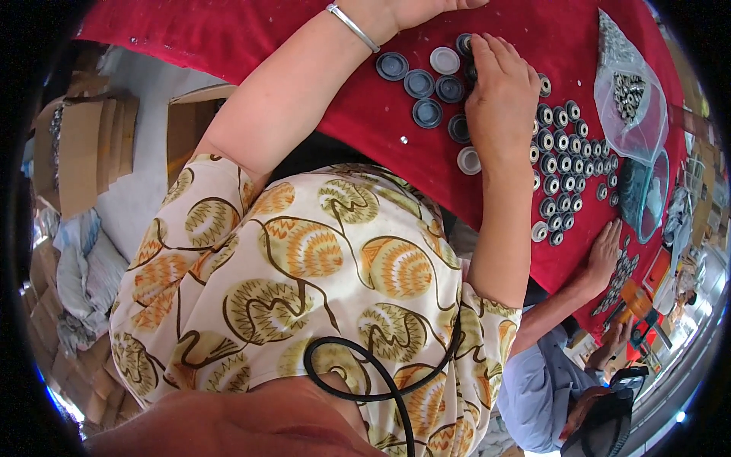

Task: The person assembles small wheel parts by hand, inserting metal bearings into round plastic housings on a table, then pours additional housings from a bag to fit more bearings into them.

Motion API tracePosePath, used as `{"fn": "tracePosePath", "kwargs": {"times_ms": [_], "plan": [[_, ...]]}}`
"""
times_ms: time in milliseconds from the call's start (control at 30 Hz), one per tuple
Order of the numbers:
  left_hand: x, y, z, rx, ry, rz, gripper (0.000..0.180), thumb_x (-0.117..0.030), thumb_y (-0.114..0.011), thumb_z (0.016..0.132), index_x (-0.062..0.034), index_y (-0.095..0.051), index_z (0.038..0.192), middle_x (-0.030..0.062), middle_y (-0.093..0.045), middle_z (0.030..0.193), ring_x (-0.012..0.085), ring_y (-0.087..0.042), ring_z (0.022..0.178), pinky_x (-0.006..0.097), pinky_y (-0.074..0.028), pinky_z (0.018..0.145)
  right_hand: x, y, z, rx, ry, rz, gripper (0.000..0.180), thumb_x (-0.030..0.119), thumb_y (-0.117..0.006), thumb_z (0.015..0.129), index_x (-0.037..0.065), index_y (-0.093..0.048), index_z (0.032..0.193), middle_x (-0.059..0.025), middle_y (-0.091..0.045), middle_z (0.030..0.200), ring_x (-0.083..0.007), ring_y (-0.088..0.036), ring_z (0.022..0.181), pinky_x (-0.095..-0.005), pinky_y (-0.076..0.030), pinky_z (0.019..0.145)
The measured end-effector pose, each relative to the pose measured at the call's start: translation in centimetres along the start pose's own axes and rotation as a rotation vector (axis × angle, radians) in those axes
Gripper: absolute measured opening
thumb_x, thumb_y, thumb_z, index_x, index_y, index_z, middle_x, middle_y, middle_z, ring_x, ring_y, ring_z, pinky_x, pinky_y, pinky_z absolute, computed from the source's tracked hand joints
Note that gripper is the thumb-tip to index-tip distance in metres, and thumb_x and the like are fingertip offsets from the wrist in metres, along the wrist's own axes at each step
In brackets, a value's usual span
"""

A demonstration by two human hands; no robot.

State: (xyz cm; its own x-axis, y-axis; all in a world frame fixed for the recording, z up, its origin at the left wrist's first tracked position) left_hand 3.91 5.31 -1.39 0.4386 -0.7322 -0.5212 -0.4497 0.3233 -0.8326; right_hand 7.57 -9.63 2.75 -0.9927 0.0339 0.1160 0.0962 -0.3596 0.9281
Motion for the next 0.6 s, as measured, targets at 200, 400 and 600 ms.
{"fn": "tracePosePath", "kwargs": {"times_ms": [200,400,600], "plan": [[0.1,-1.2,-0.9,0.067,0.006,-0.01,0.047,-0.044,-0.033,0.106,-0.0013,-0.054,0.105,0.0149,-0.064,0.097,0.0266,-0.063,0.089,0.04,-0.053,0.081,1.2,-0.9,0.5,0.08,0.052,-0.2,0.043,-0.002,-0.054,0.084,0.007,-0.062,0.125,-0.0091,-0.064,0.127,-0.0257,-0.055,0.126,-0.0469,-0.035,0.11],[0.3,-1.2,-0.8,0.042,0.017,0.019,0.047,-0.044,-0.033,0.106,-0.0016,-0.054,0.105,0.0143,-0.063,0.097,0.0263,-0.063,0.089,0.04,-0.053,0.082,1.4,-1.2,0.8,0.111,0.085,-0.28,0.044,0.0,-0.055,0.083,0.008,-0.062,0.125,-0.009,-0.065,0.126,-0.0254,-0.055,0.125,-0.0485,-0.032,0.111],[-0.2,0.9,0.3,0.007,-0.028,0.002,0.048,-0.045,-0.034,0.105,-0.0011,-0.054,0.105,0.0151,-0.064,0.096,0.0271,-0.064,0.087,0.04,-0.054,0.079,-2.8,1.9,0.3,-0.2,0.065,0.205,0.045,-0.008,-0.05,0.082,0.006,-0.065,0.122,-0.0133,-0.067,0.122,-0.0309,-0.061,0.118,-0.0437,-0.045,0.104]]}}
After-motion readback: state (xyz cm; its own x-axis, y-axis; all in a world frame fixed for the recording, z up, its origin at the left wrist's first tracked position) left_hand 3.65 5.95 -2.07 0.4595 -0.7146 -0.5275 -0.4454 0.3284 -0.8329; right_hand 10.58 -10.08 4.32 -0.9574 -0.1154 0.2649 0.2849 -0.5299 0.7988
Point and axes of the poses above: each hand's wrist, its own z-axis towards the middle knuckle, its own y-axis out of the back of the hand, x = y × z, the point moved 8 cm from there along z, towards the middle knuckle
